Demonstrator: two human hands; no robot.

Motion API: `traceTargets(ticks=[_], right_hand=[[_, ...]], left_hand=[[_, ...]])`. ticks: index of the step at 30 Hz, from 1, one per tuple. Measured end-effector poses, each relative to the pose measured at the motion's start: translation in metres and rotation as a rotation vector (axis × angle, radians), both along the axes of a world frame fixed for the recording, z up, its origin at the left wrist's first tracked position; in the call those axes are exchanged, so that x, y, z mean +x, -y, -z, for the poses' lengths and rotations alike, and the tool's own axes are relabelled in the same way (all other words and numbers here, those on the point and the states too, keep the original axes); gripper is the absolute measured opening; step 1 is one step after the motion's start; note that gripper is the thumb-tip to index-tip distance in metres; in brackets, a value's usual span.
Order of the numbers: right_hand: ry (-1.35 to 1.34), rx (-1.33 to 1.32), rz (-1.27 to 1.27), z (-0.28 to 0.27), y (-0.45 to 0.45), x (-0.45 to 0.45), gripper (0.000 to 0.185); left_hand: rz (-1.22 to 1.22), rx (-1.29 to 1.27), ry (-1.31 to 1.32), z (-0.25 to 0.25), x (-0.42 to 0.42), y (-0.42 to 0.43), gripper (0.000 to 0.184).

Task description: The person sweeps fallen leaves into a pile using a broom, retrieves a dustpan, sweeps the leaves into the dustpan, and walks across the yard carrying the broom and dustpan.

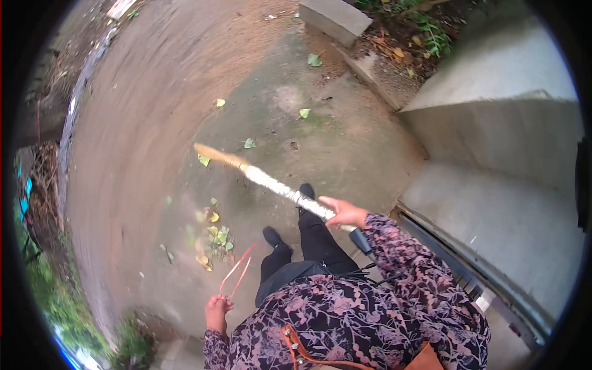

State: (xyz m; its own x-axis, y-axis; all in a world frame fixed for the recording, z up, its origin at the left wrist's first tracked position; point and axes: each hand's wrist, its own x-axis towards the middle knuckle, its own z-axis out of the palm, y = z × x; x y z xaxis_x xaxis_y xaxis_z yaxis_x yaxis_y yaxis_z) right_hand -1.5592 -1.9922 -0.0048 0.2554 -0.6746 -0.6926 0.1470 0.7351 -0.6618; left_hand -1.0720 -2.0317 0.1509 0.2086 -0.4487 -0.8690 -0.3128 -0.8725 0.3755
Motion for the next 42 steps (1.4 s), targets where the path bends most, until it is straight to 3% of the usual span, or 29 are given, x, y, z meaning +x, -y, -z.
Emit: traceTargets(ticks=[1, 4, 6, 10, 13, 14, 16, 19, 22, 26, 31, 35, 36, 38, 40, 41, 42], right_hand=[[-0.069, 0.027, -0.039, -0.022, 0.014, -0.019, 0.085], [-0.202, -0.009, -0.038, -0.015, 0.031, -0.062, 0.08], [-0.58, -0.201, -0.036, 0.004, 0.044, -0.078, 0.079], [-0.635, 0.008, 0.098, 0.021, 0.097, -0.07, 0.068], [-0.426, 0.157, 0.14, 0.062, 0.119, -0.033, 0.048], [-0.445, 0.131, 0.056, 0.083, 0.112, -0.012, 0.052], [-0.363, 0.154, -0.081, 0.074, 0.103, 0.036, 0.06], [-0.149, 0.177, -0.298, 0.039, 0.113, 0.064, 0.074], [-0.162, 0.06, -0.434, 0.014, 0.117, 0.08, 0.076], [-0.202, 0.133, -0.375, -0.025, 0.129, 0.088, 0.075], [-0.443, -0.014, -0.269, -0.005, 0.171, 0.097, 0.071], [-0.862, -0.185, -0.218, 0.052, 0.241, 0.114, 0.045], [-0.847, -0.157, -0.159, 0.06, 0.258, 0.124, 0.04], [-0.738, -0.115, -0.048, 0.078, 0.292, 0.153, 0.035], [-0.776, -0.054, -0.143, 0.126, 0.309, 0.184, 0.038], [-0.912, -0.023, -0.286, 0.109, 0.313, 0.216, 0.041], [-0.849, -0.093, -0.387, 0.129, 0.3, 0.233, 0.044]], left_hand=[[-0.035, -0.003, 0.009, 0.0, 0.0, -0.003, 0.012], [-0.116, 0.016, 0.039, -0.002, 0.001, -0.012, 0.012], [-0.165, 0.047, 0.061, 0.001, 0.002, -0.026, 0.013], [-0.269, 0.094, 0.079, 0.012, 0.008, -0.063, 0.012], [-0.342, 0.145, 0.046, 0.016, 0.01, -0.084, 0.011], [-0.344, 0.161, 0.001, 0.017, 0.012, -0.089, 0.011], [-0.377, 0.154, -0.012, 0.015, 0.022, -0.096, 0.01], [-0.374, 0.148, -0.048, 0.022, 0.04, -0.093, 0.01], [-0.351, 0.119, -0.083, 0.033, 0.066, -0.073, 0.01], [-0.388, -0.004, -0.048, 0.028, 0.104, -0.06, 0.011], [-0.439, 0.018, -0.059, 0.039, 0.163, -0.083, 0.011], [-0.491, 0.061, 0.015, 0.042, 0.191, -0.125, 0.012], [-0.501, 0.07, 0.021, 0.04, 0.198, -0.143, 0.012], [-0.22, 0.004, 0.078, 0.05, 0.204, -0.182, 0.013], [0.674, -0.026, 0.216, 0.033, 0.196, -0.167, 0.013], [0.691, -0.021, 0.186, 0.044, 0.194, -0.175, 0.013], [0.101, 0.202, 0.064, 0.055, 0.195, -0.192, 0.02]])
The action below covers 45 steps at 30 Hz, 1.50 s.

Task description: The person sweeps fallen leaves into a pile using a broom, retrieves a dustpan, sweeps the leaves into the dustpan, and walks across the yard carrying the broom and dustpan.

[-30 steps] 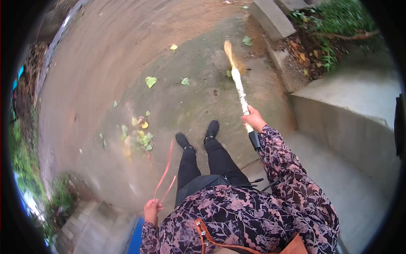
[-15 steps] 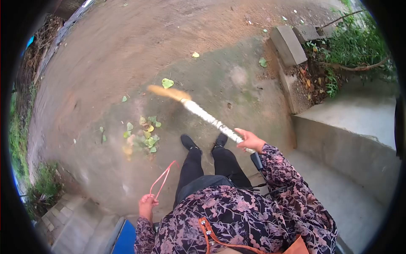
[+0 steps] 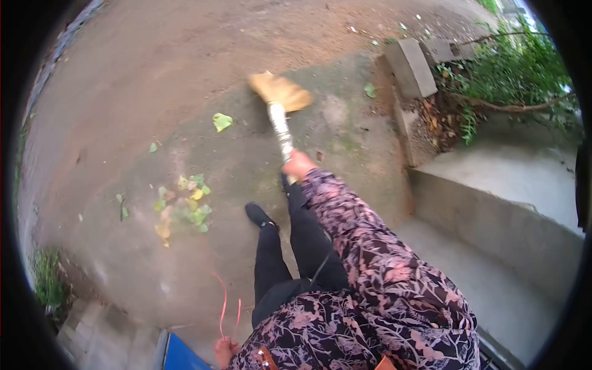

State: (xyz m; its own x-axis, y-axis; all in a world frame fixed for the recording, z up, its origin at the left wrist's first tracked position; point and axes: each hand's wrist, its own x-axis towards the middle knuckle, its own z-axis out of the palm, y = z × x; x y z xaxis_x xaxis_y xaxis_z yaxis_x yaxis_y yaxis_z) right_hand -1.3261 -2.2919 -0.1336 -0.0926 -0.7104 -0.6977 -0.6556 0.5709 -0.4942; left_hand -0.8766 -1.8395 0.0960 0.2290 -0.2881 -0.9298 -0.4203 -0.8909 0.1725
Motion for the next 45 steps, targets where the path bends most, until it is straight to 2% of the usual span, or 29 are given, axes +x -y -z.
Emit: traceTargets(ticks=[1, 2, 4, 5, 6, 7, 9, 10, 12, 14, 17, 19, 20, 22, 24, 26, 28, 29, 30, 32, 36, 39, 40, 42, 45], right_hand=[[-0.01, 0.028, -0.108, -0.001, -0.017, 0.021, 0.048], [-0.018, 0.071, -0.146, -0.008, -0.036, 0.041, 0.05], [0.252, 0.058, -0.243, -0.025, -0.068, 0.055, 0.052], [0.377, 0.148, -0.253, -0.052, -0.067, 0.057, 0.055], [0.481, 0.148, -0.268, -0.062, -0.066, 0.057, 0.059], [0.577, 0.255, -0.291, -0.069, -0.06, 0.054, 0.063], [0.7, 0.355, -0.144, -0.081, -0.056, 0.037, 0.074], [0.75, 0.476, -0.094, -0.103, -0.047, 0.026, 0.077], [0.761, 0.444, -0.118, -0.119, -0.043, -0.001, 0.073], [0.595, 0.306, -0.167, -0.148, -0.037, -0.028, 0.072], [0.469, 0.191, -0.177, -0.141, -0.045, -0.055, 0.076], [0.243, 0.207, -0.063, -0.138, -0.058, -0.052, 0.079], [0.239, 0.208, -0.049, -0.131, -0.065, -0.044, 0.079], [0.334, 0.374, 0.3, -0.109, -0.078, -0.02, 0.077], [0.252, 0.455, 0.233, -0.096, -0.104, 0.003, 0.07], [0.239, 0.397, -0.103, -0.061, -0.141, 0.018, 0.066], [0.615, 0.607, 0.032, -0.091, -0.139, 0.03, 0.069], [0.804, 0.66, 0.06, -0.086, -0.138, 0.028, 0.075], [0.81, 0.651, 0.068, -0.092, -0.135, 0.023, 0.075], [1.001, 0.724, 0.18, -0.113, -0.122, 0.008, 0.078], [1.123, 0.656, 0.224, -0.1, -0.092, -0.027, 0.077], [1.162, 0.568, 0.468, -0.084, -0.045, -0.066, 0.075], [1.176, 0.545, 0.448, -0.076, -0.027, -0.086, 0.075], [1.121, 0.375, 0.682, -0.061, -0.011, -0.14, 0.058], [1.239, 0.299, 0.938, -0.032, -0.008, -0.27, 0.029]], left_hand=[[-0.612, 0.208, -0.031, 0.009, 0.001, -0.019, 0.027], [-0.616, 0.216, -0.034, 0.019, 0.001, -0.037, 0.027], [0.167, -0.129, -0.035, 0.047, 0.004, -0.064, 0.012], [0.145, -0.012, -0.06, 0.07, 0.012, -0.073, 0.014], [-0.13, -0.033, -0.043, 0.037, -0.016, -0.02, 0.014], [-0.406, -0.08, -0.019, -0.013, -0.059, 0.064, 0.015], [-0.695, -0.177, 0.047, -0.024, -0.084, 0.102, 0.014], [-0.703, -0.183, 0.069, -0.028, -0.088, 0.109, 0.014], [-0.781, -0.233, -0.04, -0.026, -0.089, 0.116, 0.016], [-0.774, -0.222, -0.051, -0.019, -0.093, 0.111, 0.012], [-0.8, -0.12, -0.113, -0.013, -0.091, 0.103, 0.01], [-0.738, -0.084, -0.124, -0.005, -0.082, 0.094, 0.011], [-0.699, -0.067, -0.122, -0.001, -0.075, 0.09, 0.012], [-0.688, -0.091, -0.137, -0.005, -0.06, 0.094, 0.012], [-0.653, -0.088, -0.03, -0.007, -0.041, 0.103, 0.012], [-0.651, -0.124, -0.003, -0.009, -0.022, 0.11, 0.012], [-0.642, -0.219, 0.036, -0.012, -0.007, 0.119, 0.015], [-0.628, -0.222, 0.038, -0.015, -0.006, 0.124, 0.015], [-0.604, -0.222, 0.054, -0.019, -0.01, 0.132, 0.014], [-0.569, -0.237, 0.063, -0.025, -0.023, 0.153, 0.014], [-0.507, -0.272, 0.05, -0.028, -0.077, 0.169, 0.009], [-0.472, -0.249, 0.005, -0.021, -0.126, 0.172, 0.009], [-0.471, -0.279, 0.007, -0.017, -0.144, 0.175, 0.009], [-0.483, -0.136, -0.034, -0.016, -0.175, 0.177, 0.009], [-0.441, -0.11, -0.024, -0.017, -0.218, 0.195, 0.012]])
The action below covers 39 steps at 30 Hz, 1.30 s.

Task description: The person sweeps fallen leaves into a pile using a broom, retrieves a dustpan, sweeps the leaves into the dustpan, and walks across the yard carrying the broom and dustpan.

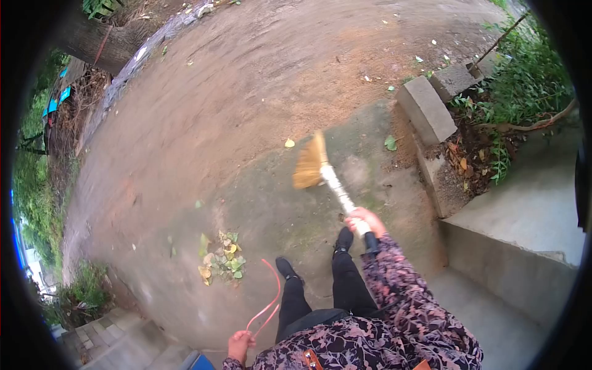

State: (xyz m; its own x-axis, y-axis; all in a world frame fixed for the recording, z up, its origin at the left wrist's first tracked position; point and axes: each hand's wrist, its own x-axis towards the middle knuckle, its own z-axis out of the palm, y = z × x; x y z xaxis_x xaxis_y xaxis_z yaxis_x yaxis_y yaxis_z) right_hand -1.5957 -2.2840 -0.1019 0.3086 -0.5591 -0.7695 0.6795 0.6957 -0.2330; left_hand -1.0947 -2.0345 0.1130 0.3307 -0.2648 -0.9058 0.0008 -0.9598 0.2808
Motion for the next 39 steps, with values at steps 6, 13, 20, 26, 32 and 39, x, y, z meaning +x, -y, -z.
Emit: traceTargets(ticks=[6, 13, 20, 26, 32, 39], right_hand=[[-0.582, 0.008, 0.07, -0.035, -0.007, -0.208, 0.018], [-0.779, -0.035, 0.031, -0.131, -0.096, -0.187, 0.064], [-0.148, 0.161, -0.006, -0.132, -0.214, -0.131, 0.071], [-0.315, 0.154, 0.089, -0.102, -0.235, -0.18, 0.025], [-0.763, 0.105, 0.394, -0.091, -0.211, -0.207, 0.032], [-0.702, -0.024, 0.264, -0.164, -0.341, -0.167, 0.058]], left_hand=[[0.074, -0.071, -0.019, 0.005, -0.058, 0.05, 0.012], [0.223, -0.086, -0.049, -0.019, -0.106, 0.102, 0.009], [0.363, -0.099, -0.008, -0.042, -0.12, 0.126, 0.012], [0.357, -0.175, -0.005, -0.06, -0.109, 0.139, 0.012], [0.362, -0.269, -0.062, -0.093, -0.115, 0.16, 0.011], [0.496, -0.252, -0.011, -0.076, -0.091, 0.176, 0.012]])
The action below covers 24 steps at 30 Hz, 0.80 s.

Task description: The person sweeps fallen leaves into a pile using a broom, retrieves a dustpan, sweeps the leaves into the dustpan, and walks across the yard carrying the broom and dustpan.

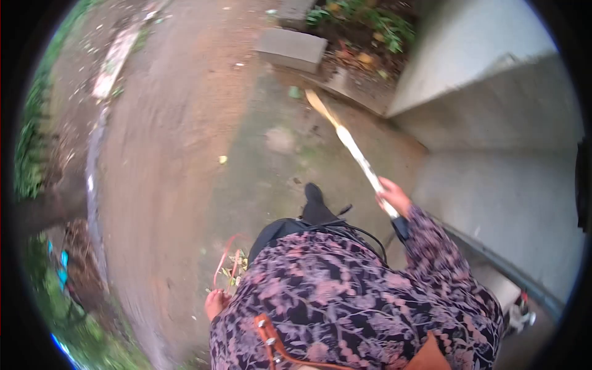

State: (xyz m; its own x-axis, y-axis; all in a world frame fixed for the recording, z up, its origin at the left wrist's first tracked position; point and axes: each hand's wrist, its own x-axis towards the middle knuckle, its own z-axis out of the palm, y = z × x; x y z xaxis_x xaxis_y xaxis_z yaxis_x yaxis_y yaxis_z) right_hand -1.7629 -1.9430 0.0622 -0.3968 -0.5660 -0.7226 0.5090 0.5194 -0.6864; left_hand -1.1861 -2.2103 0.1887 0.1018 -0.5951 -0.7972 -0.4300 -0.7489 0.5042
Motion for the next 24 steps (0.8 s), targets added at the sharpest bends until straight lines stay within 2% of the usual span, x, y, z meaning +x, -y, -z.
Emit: traceTargets(ticks=[1, 3, 4, 5, 7, 10, 12, 14, 16, 19, 20, 22, 23, 24], right_hand=[[0.109, -0.094, -0.037, -0.011, -0.014, 0.005, 0.046], [0.281, 0.009, -0.092, -0.018, -0.031, 0.009, 0.02], [0.374, 0.014, -0.075, 0.003, -0.045, 0.007, 0.013], [0.467, 0.101, -0.005, 0.016, -0.05, 0.007, 0.012], [0.396, 0.254, -0.029, 0.022, -0.045, 0.004, 0.013], [0.344, 0.322, 0.008, 0.02, -0.018, -0.021, 0.012], [0.243, 0.307, -0.05, 0.014, 0.006, -0.024, 0.012], [0.101, 0.259, -0.199, 0.023, 0.027, -0.027, 0.013], [0.009, 0.201, -0.332, 0.018, 0.056, -0.01, 0.021], [-0.004, 0.11, -0.405, 0.001, 0.089, 0.022, 0.041], [0.033, 0.122, -0.454, -0.014, 0.102, 0.03, 0.04], [0.041, 0.187, -0.622, -0.002, 0.126, 0.022, 0.038], [0.102, 0.175, -0.64, -0.003, 0.144, 0.018, 0.03], [0.077, 0.152, -0.74, -0.021, 0.174, 0.026, 0.019]], left_hand=[[-0.026, -0.047, -0.054, -0.006, -0.01, -0.004, 0.012], [-0.071, -0.063, 0.008, 0.003, -0.008, -0.009, 0.012], [-0.051, -0.072, 0.002, 0.006, -0.009, -0.012, 0.012], [-0.104, -0.117, -0.02, 0.005, -0.014, -0.014, 0.012], [-0.147, -0.106, -0.044, -0.005, -0.02, -0.025, 0.012], [-0.186, -0.101, -0.051, -0.003, -0.006, -0.043, 0.012], [-0.214, -0.141, -0.057, 0.008, 0.016, -0.068, 0.012], [-0.413, -0.116, -0.081, 0.021, 0.036, -0.102, 0.012], [-0.496, -0.139, -0.054, 0.023, 0.038, -0.138, 0.012], [-0.339, -0.239, -0.015, 0.041, 0.054, -0.206, 0.014], [-0.386, -0.235, -0.021, 0.053, 0.057, -0.229, 0.014], [-0.469, -0.199, -0.01, 0.065, 0.058, -0.27, 0.021], [-0.666, -0.016, -0.001, 0.033, 0.04, -0.261, 0.036], [-0.703, -0.018, -0.009, 0.033, 0.037, -0.267, 0.036]])
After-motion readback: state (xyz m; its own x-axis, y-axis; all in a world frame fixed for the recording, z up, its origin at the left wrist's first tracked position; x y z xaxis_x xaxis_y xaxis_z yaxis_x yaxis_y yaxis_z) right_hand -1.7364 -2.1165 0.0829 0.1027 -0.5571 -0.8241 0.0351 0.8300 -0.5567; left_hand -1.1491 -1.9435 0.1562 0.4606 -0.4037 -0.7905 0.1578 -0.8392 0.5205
